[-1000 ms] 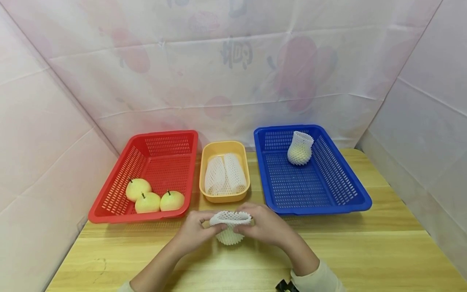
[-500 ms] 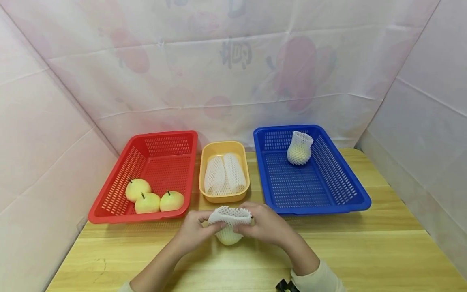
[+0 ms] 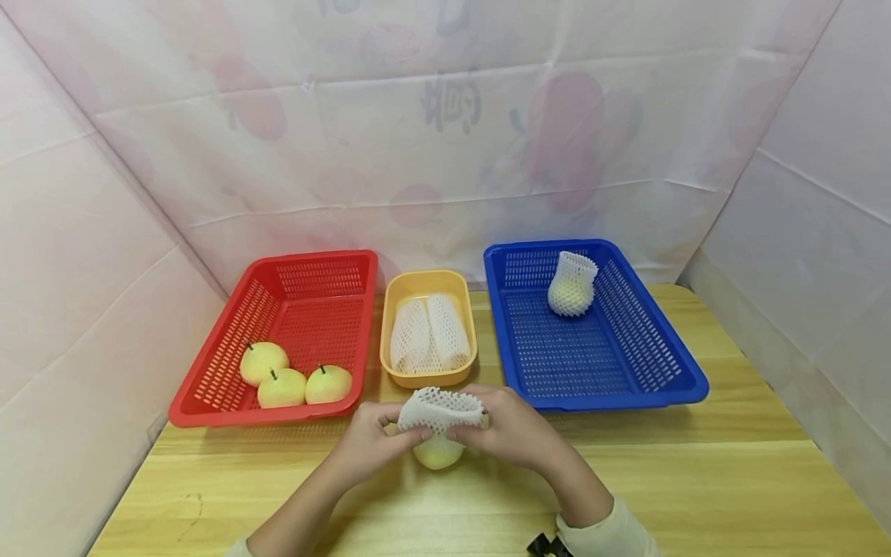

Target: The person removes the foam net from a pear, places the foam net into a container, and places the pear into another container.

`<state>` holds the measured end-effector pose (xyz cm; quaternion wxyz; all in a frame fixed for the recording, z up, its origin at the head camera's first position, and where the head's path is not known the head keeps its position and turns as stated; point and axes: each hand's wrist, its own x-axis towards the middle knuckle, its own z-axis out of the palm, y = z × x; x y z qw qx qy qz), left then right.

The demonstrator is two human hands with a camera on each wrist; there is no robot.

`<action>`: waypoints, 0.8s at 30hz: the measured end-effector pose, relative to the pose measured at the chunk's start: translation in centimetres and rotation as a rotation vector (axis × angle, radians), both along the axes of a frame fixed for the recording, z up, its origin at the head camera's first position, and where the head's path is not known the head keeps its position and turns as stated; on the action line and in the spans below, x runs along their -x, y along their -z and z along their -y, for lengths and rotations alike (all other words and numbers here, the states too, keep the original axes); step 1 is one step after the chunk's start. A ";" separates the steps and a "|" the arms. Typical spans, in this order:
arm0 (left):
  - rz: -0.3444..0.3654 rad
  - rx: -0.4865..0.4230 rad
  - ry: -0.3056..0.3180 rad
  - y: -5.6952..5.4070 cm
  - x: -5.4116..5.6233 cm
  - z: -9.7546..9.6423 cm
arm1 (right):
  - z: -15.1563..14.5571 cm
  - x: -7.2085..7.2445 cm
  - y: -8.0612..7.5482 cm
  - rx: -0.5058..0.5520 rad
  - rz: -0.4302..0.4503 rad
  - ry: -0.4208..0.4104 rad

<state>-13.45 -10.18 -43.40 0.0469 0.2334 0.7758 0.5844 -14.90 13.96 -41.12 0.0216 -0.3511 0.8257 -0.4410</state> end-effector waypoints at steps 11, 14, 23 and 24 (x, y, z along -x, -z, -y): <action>0.059 -0.107 -0.071 -0.2 0.0 0.1 | -0.6 -0.1 -0.2 -0.010 0.003 0.004; 0.066 -0.143 -0.083 -0.3 0.0 0.2 | -0.7 -0.1 -0.4 0.009 0.035 0.013; 0.073 -0.179 -0.067 -0.4 0.1 0.4 | -0.7 -0.3 -1.1 0.015 0.085 0.060; 0.068 -0.186 -0.068 -0.4 0.1 0.4 | -0.7 -0.4 -1.1 0.013 0.089 0.064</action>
